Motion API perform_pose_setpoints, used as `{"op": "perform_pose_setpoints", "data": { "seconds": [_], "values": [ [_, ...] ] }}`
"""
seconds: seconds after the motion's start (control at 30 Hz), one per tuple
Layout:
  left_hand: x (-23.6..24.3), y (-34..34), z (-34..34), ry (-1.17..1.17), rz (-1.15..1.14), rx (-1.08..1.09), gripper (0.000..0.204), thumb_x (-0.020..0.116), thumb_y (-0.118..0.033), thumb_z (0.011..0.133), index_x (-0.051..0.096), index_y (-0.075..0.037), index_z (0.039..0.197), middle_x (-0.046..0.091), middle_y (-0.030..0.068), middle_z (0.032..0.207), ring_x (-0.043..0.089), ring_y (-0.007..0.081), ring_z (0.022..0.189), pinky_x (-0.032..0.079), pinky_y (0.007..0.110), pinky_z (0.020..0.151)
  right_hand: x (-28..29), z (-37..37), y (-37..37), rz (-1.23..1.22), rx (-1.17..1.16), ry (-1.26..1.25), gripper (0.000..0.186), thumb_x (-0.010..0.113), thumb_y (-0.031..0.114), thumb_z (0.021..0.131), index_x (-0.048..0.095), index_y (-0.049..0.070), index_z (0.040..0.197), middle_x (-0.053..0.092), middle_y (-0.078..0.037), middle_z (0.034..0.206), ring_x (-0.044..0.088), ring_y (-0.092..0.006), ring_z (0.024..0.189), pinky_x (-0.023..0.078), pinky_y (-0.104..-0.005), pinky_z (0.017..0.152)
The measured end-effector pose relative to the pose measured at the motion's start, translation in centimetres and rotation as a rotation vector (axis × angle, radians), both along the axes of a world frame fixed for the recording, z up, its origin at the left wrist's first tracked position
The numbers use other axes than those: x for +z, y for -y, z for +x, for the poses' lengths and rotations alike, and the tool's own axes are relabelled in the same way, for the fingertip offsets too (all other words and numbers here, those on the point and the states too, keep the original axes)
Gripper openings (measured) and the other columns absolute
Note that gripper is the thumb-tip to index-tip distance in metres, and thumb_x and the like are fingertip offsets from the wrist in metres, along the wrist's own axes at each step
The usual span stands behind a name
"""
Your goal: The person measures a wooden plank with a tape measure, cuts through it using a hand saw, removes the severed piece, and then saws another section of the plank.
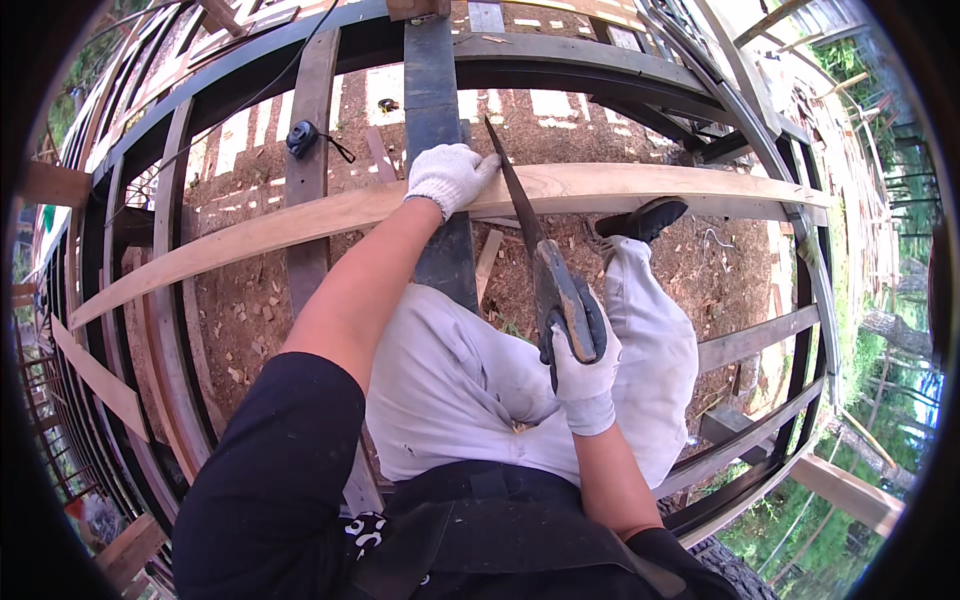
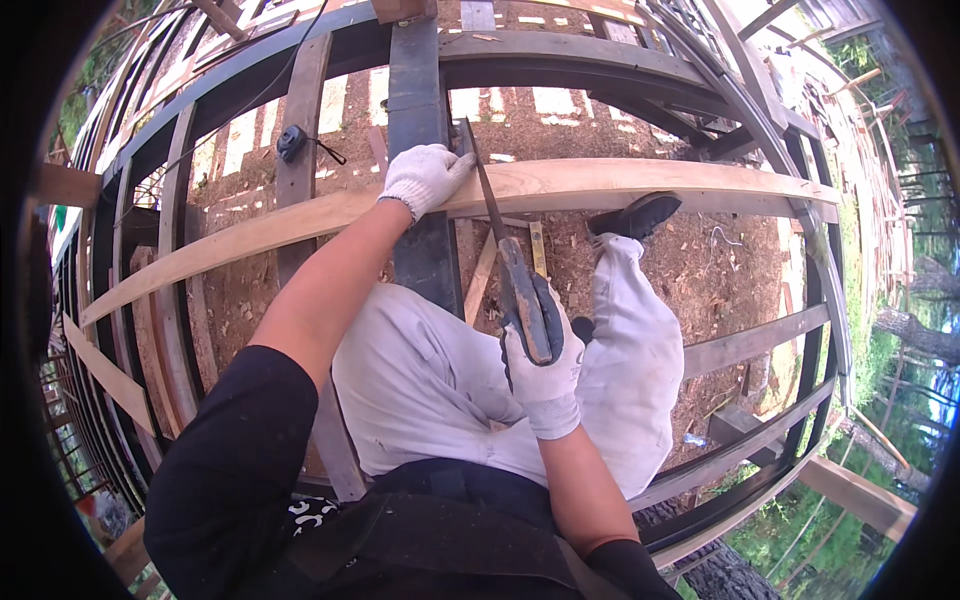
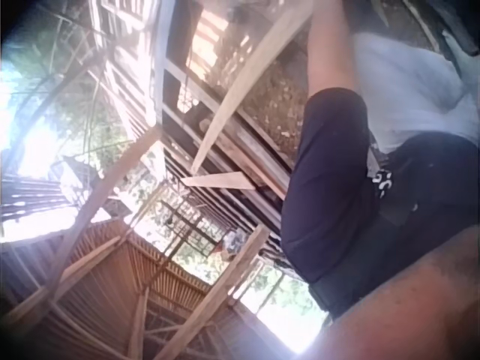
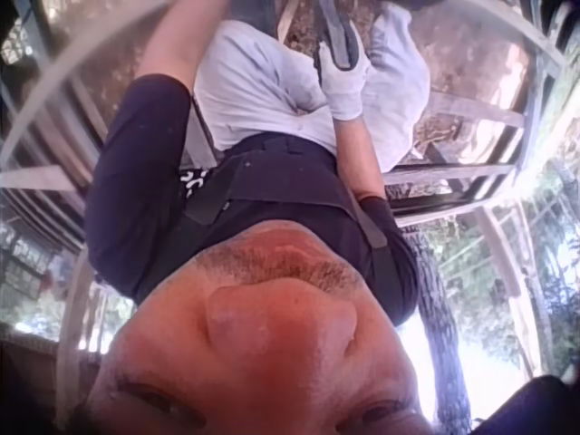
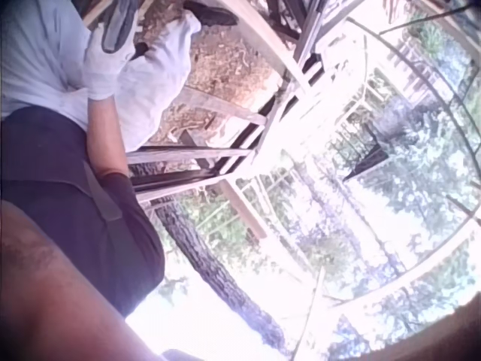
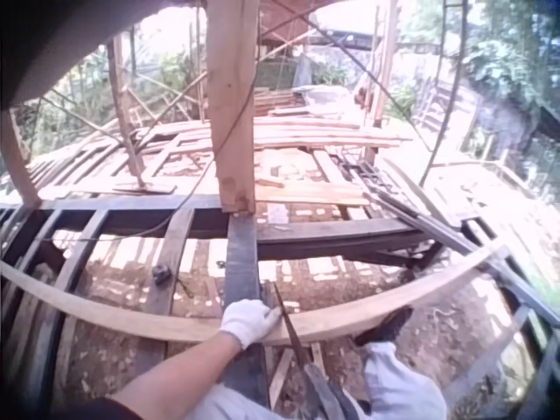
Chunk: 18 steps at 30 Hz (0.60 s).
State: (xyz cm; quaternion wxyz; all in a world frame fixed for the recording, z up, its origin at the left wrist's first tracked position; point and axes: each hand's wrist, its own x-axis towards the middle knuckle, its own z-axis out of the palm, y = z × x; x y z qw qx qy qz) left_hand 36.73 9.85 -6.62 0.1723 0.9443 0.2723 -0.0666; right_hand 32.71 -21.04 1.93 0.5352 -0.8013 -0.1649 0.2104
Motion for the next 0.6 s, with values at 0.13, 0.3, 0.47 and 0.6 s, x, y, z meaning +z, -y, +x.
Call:
{"op": "perform_pose_setpoints", "data": {
  "seconds": [0.13,0.3,0.47,0.6],
  "values": [
    [0.27,0.04,-0.1,-0.015,-0.047,0.007,0.058,0.044,-0.056,0.108,0.083,-0.013,0.105,0.076,0.0155,0.113,0.072,0.0372,0.107,0.057,0.048,0.095,-0.18,-0.2,0.14,0.099,0.021,0.0,0.062,0.072,0.001,0.087,0.056,-0.007,0.146,0.071,-0.024,0.131,0.072,-0.0307,0.119,0.054,-0.0386,0.104],
    [0.06,0.04,0.04,-0.014,-0.033,0.007,0.06,0.042,-0.057,0.108,0.084,-0.013,0.104,0.076,0.0161,0.114,0.071,0.0364,0.11,0.056,0.048,0.097,-0.26,-0.6,0.4,0.03,0.083,0.193,0.062,0.073,0.003,0.086,0.056,-0.008,0.145,0.071,-0.026,0.133,0.071,-0.0321,0.124,0.053,-0.0388,0.106],
    [-0.26,-0.1,0.04,-0.012,-0.034,-0.006,0.062,0.042,-0.061,0.106,0.083,-0.014,0.107,0.078,0.0147,0.114,0.074,0.0359,0.107,0.059,0.049,0.094,-0.51,-0.88,0.58,0.007,-0.005,-0.052,0.066,0.072,0.001,0.087,0.053,-0.007,0.149,0.068,-0.025,0.138,0.068,-0.0308,0.129,0.05,-0.0386,0.111],
    [-0.62,-0.07,0.0,0.022,-0.026,-0.015,0.061,0.042,-0.057,0.107,0.083,-0.012,0.105,0.078,0.0167,0.11,0.075,0.0373,0.105,0.059,0.049,0.094,-0.59,-1.02,0.68,0.117,0.039,0.097,0.067,0.071,-0.001,0.087,0.052,-0.008,0.15,0.069,-0.023,0.136,0.069,-0.0275,0.124,0.051,-0.0364,0.108]
  ]
}}
